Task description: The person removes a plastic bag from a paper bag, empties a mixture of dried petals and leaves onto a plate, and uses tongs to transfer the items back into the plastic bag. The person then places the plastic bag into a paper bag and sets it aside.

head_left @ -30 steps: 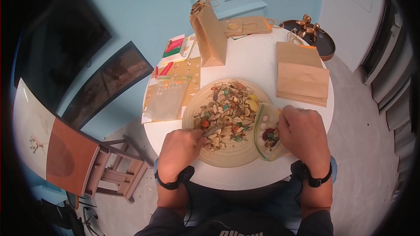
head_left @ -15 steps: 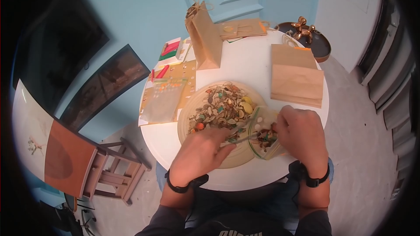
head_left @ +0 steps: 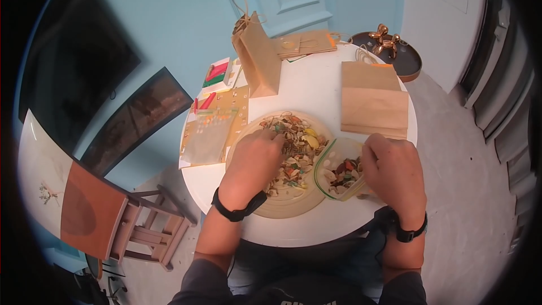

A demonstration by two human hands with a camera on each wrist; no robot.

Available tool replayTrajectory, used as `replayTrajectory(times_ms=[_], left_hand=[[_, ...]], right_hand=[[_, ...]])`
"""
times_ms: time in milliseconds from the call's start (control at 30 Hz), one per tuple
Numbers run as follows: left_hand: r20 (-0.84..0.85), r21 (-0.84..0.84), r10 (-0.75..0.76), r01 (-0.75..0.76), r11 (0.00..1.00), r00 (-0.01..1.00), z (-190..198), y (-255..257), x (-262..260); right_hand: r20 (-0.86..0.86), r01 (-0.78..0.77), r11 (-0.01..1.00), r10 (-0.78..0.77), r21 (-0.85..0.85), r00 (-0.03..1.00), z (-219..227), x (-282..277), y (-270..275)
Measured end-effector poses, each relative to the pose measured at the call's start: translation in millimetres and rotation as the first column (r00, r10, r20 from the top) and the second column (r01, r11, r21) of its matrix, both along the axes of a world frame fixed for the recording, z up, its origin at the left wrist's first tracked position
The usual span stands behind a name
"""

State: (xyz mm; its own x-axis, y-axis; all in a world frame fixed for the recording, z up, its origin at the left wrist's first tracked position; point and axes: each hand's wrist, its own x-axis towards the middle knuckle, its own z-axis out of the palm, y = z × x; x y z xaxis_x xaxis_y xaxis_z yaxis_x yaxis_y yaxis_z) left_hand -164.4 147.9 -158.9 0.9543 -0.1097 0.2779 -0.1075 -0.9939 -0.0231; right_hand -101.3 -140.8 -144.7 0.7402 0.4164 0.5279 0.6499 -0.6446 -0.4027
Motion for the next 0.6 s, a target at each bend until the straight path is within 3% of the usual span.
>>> replayTrajectory(times_ms=[133,333,533,600], left_hand=[[-0.046,0.052,-0.030,0.033,0.998,0.998,-2.1,3.0,15.7],[-0.284,-0.076,0.000,-0.023,0.997,0.959,-0.8,10.9,27.9],[-0.317,-0.106,-0.043,0.009,0.994,0.947,-6.1,25.2,7.7],[-0.278,-0.190,-0.028,-0.026,0.981,0.960,-0.2,26.2,-7.9]], right_hand=[[-0.004,0.001,1.000,-0.001,0.013,1.000,2.2,-0.1,-3.2],[-0.009,0.019,1.000,-0.019,0.024,1.000,0.6,3.4,-4.7],[-0.032,0.023,0.999,-0.022,0.027,0.999,3.8,2.2,-4.4],[-0.029,0.018,0.999,-0.017,0.031,0.999,3.2,2.2,-4.0]])
